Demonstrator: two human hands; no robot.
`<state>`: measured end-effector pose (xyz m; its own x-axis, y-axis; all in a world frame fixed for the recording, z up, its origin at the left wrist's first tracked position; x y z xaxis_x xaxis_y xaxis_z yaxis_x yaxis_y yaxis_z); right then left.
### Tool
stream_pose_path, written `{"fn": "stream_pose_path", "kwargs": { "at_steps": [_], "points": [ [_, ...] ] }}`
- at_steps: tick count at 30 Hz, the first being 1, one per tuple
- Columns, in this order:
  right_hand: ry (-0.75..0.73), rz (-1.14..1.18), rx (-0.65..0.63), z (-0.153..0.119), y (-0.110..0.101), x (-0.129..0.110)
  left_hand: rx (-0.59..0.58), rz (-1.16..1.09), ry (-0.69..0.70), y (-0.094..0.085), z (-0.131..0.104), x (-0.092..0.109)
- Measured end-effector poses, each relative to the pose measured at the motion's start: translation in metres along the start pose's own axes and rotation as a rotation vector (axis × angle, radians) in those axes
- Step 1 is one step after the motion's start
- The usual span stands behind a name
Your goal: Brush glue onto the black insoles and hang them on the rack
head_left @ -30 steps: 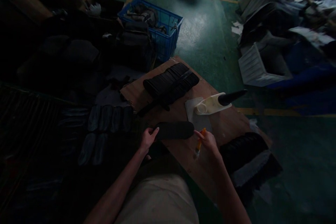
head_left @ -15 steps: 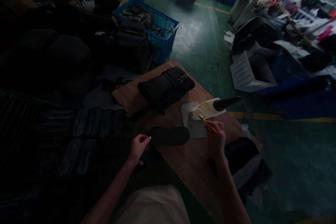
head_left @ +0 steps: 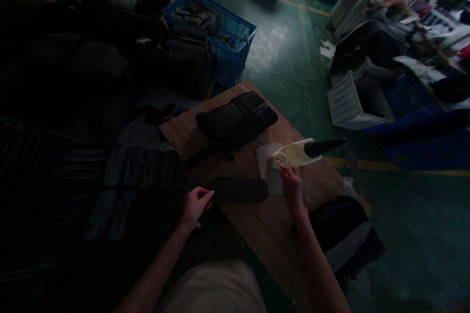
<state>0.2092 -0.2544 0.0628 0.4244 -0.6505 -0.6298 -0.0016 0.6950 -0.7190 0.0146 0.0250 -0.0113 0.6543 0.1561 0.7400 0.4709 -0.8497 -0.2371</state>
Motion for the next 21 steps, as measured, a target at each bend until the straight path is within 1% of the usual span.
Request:
{"fn": "stream_pose_path", "kwargs": {
  "at_steps": [4,8,10,13,16,18,21],
  "points": [
    [-0.024,-0.024,-0.05,-0.005,-0.008,-0.002,-0.011,-0.002,0.001,0.0,0.001,0.0],
    [-0.039,-0.069,-0.14,-0.02,-0.016,-0.007,-0.013,-0.007,-0.011,0.001,0.001,0.002],
    [-0.034,-0.058,-0.127,-0.027,-0.023,-0.01,-0.012,-0.007,-0.01,0.001,0.001,0.004],
    [0.006,0.005,-0.006,-0.033,-0.034,-0.016,-0.014,-0.003,-0.004,0.001,0.001,0.005],
    [0.124,0.147,0.184,-0.033,-0.041,-0.018,-0.02,0.009,0.001,0.001,0.003,0.004],
    [0.231,0.296,0.296,-0.032,-0.038,-0.014,-0.023,0.01,0.007,0.001,0.003,0.004],
    [0.408,0.513,0.431,-0.032,-0.022,0.001,-0.023,0.007,0.016,0.001,0.003,0.004]
  ]
}}
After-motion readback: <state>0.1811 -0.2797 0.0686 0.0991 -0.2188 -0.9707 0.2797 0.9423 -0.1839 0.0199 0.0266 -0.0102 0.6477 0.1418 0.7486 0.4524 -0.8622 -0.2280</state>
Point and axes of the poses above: each hand's wrist, its own z-axis towards the middle knuckle, its own y-axis out of the palm, x = y × z, the point moved 5 cm from there along z, towards the middle knuckle, and after that the axes turned 9 degrees about z, right-handed, at the moved point
